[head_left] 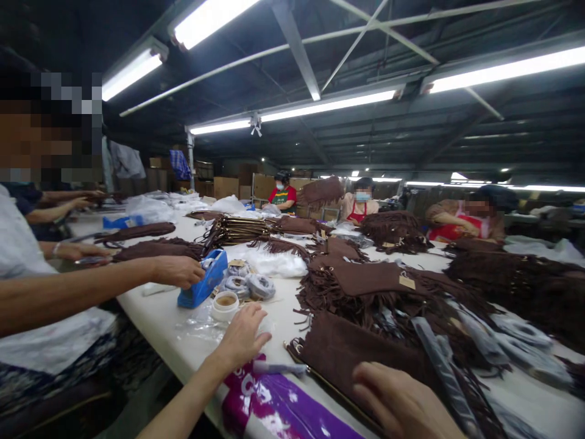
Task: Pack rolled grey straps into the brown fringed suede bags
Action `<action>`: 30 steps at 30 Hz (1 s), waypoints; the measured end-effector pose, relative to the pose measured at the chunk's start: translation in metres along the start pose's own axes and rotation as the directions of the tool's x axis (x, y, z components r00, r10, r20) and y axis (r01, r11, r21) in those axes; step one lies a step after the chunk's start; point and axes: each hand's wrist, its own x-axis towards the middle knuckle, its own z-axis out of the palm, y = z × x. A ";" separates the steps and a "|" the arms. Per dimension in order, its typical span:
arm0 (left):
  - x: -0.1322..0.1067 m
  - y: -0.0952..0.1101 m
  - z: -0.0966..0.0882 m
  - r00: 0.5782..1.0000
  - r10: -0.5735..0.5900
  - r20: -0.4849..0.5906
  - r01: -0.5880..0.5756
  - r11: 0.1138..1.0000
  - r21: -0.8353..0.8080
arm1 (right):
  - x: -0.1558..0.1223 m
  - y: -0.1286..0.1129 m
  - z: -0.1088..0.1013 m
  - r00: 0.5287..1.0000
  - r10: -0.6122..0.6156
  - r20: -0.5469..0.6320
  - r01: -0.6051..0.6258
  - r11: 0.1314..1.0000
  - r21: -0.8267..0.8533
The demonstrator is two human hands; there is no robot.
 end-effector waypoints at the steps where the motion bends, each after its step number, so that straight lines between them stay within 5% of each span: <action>1: 0.002 -0.005 0.005 0.999 -0.036 -0.002 0.036 0.999 -0.016 | 0.020 -0.021 0.001 0.999 -0.015 0.033 0.013 0.999 0.046; 5: 0.007 -0.015 0.026 0.980 -0.183 -0.083 0.176 0.981 -0.083 | 0.087 -0.067 0.032 0.991 -0.119 0.054 0.102 0.963 0.249; 11: 0.006 -0.024 0.031 0.952 -0.272 -0.140 0.238 0.946 -0.221 | 0.140 -0.079 0.082 0.996 -0.082 0.038 0.069 0.963 0.262; 23: 0.003 -0.018 0.028 0.954 -0.258 -0.155 0.206 0.934 -0.291 | 0.151 -0.097 0.102 0.998 -0.063 -0.005 0.064 0.997 0.046; 30: -0.001 -0.018 0.029 0.991 -0.086 -0.099 0.055 0.957 -0.285 | 0.154 -0.094 0.099 0.997 -0.077 -0.003 0.077 0.997 -0.013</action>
